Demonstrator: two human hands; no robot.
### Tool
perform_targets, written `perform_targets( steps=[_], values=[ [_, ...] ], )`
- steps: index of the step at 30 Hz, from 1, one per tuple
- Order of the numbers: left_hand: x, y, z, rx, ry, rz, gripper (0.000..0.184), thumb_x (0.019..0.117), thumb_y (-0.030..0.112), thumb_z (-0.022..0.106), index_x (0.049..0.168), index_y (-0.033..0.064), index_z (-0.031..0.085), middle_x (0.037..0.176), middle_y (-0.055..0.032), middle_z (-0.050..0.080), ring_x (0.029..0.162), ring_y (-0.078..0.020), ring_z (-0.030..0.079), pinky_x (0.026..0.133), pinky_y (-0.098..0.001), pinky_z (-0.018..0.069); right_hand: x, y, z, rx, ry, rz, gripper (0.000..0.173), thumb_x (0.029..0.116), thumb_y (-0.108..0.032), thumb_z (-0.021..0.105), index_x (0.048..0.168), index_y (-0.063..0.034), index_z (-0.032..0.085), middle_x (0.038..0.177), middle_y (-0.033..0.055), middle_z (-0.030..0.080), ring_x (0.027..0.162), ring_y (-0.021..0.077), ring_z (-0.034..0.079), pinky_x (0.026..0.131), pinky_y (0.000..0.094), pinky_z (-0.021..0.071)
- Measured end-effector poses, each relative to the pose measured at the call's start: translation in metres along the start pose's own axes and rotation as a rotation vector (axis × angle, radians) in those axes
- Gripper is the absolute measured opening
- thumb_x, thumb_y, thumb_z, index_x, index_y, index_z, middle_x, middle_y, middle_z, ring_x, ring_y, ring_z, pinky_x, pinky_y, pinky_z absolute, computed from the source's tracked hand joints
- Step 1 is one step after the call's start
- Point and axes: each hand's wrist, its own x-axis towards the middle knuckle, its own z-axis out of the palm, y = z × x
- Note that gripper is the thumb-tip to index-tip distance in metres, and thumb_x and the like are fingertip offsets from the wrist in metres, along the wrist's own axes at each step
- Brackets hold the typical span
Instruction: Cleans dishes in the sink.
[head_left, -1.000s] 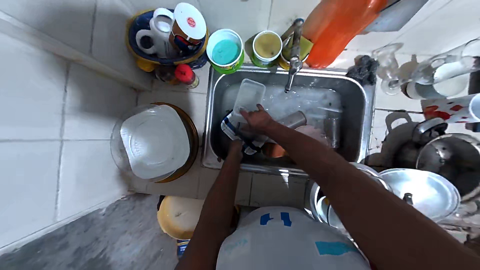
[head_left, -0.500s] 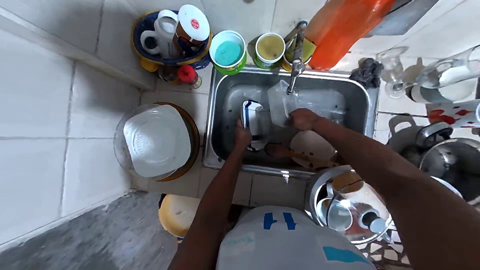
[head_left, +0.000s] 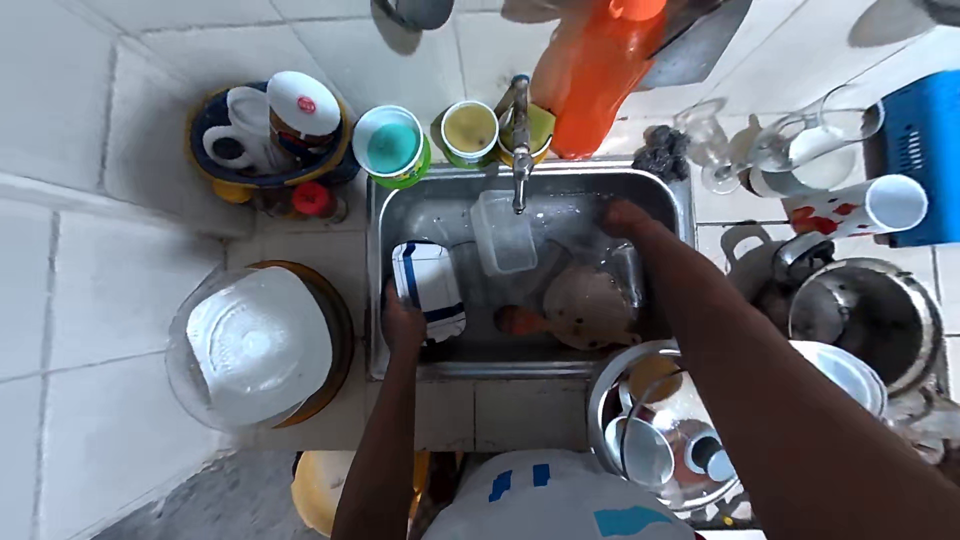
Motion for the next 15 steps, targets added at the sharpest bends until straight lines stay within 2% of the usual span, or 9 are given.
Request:
perform_targets(
  steps=[2,5,8,9,10,11,13,14,15],
  values=[
    [0.000,-0.007,0.004,0.013,0.017,0.024,0.063,0.1061,0.015,0.049,0.162,0.0062,0.023,0.148,-0.0259,0.051,0.132,-0.0385,0.056,0.110,-0.0551,0.0457,-0.005,-0.018,0.000,0.033,-0.052,0.050,0.075,0.0969,-0.048,0.065,0.157,-0.0101,0.042,0.153,0.0281,0.046,0.140,0.0487,0.045,0.110,0.0712,0.0372],
    [0.001,-0.019,0.023,-0.033,0.090,0.050,0.082,0.1008,0.021,0.062,0.164,0.0057,0.013,0.159,-0.0260,0.037,0.139,-0.0398,0.049,0.112,-0.0565,0.0426,0.009,-0.019,0.026,0.087,-0.102,0.046,0.085,0.0886,-0.051,0.075,0.159,-0.0234,0.037,0.139,0.0294,0.059,0.130,0.0505,0.055,0.104,0.0738,0.0413],
    [-0.005,-0.018,0.035,-0.099,0.105,0.025,0.099,0.0965,0.023,0.071,0.164,0.0052,0.000,0.160,-0.0290,0.033,0.139,-0.0409,0.049,0.111,-0.0528,0.0445,0.014,-0.018,0.041,0.135,-0.197,-0.102,0.078,0.0916,-0.040,0.076,0.158,-0.0167,0.042,0.145,0.0257,0.056,0.136,0.0472,0.052,0.111,0.0711,0.0371],
    [-0.005,-0.019,0.038,-0.138,0.117,0.001,0.100,0.0953,0.023,0.073,0.164,0.0059,0.002,0.156,-0.0294,0.038,0.135,-0.0413,0.052,0.109,-0.0537,0.0463,0.015,-0.017,0.044,0.145,-0.224,-0.169,0.075,0.0922,-0.037,0.075,0.156,-0.0140,0.043,0.146,0.0246,0.056,0.137,0.0460,0.051,0.112,0.0697,0.0364],
    [-0.004,-0.022,0.041,-0.186,0.130,-0.037,0.096,0.0946,0.022,0.073,0.164,0.0061,0.009,0.152,-0.0282,0.045,0.132,-0.0402,0.056,0.108,-0.0540,0.0476,0.011,-0.019,0.044,0.146,-0.251,-0.210,0.072,0.0937,-0.035,0.074,0.155,-0.0123,0.044,0.146,0.0246,0.056,0.137,0.0456,0.051,0.112,0.0686,0.0371],
    [-0.003,-0.023,0.042,-0.242,0.126,-0.093,0.087,0.0939,0.022,0.074,0.161,0.0043,0.021,0.143,-0.0277,0.054,0.126,-0.0392,0.060,0.105,-0.0541,0.0495,0.002,-0.025,0.037,0.156,-0.289,-0.226,0.068,0.0967,-0.030,0.072,0.155,-0.0096,0.044,0.147,0.0257,0.055,0.137,0.0457,0.051,0.113,0.0673,0.0364],
    [0.003,-0.025,0.044,-0.444,0.023,-0.254,0.067,0.0943,0.023,0.075,0.147,-0.0027,0.043,0.133,-0.0265,0.060,0.122,-0.0353,0.060,0.103,-0.0506,0.0503,-0.015,-0.040,0.023,0.175,-0.335,-0.194,0.061,0.1008,-0.024,0.067,0.154,-0.0077,0.043,0.146,0.0270,0.054,0.136,0.0458,0.051,0.113,0.0658,0.0372],
    [0.007,-0.028,0.047,-0.596,-0.052,-0.349,0.059,0.0954,0.023,0.074,0.142,-0.0037,0.049,0.131,-0.0247,0.061,0.120,-0.0326,0.061,0.099,-0.0491,0.0523,-0.019,-0.042,0.021,0.192,-0.350,-0.169,0.061,0.1016,-0.024,0.066,0.155,-0.0091,0.042,0.146,0.0269,0.054,0.136,0.0457,0.051,0.112,0.0659,0.0372],
    [0.012,-0.031,0.051,-0.755,-0.133,-0.434,0.055,0.0974,0.023,0.071,0.141,-0.0022,0.050,0.131,-0.0224,0.061,0.119,-0.0306,0.061,0.097,-0.0492,0.0536,-0.016,-0.039,0.024,0.203,-0.351,-0.163,0.061,0.1016,-0.025,0.065,0.156,-0.0122,0.042,0.146,0.0259,0.055,0.136,0.0452,0.052,0.112,0.0664,0.0381]
  ],
)
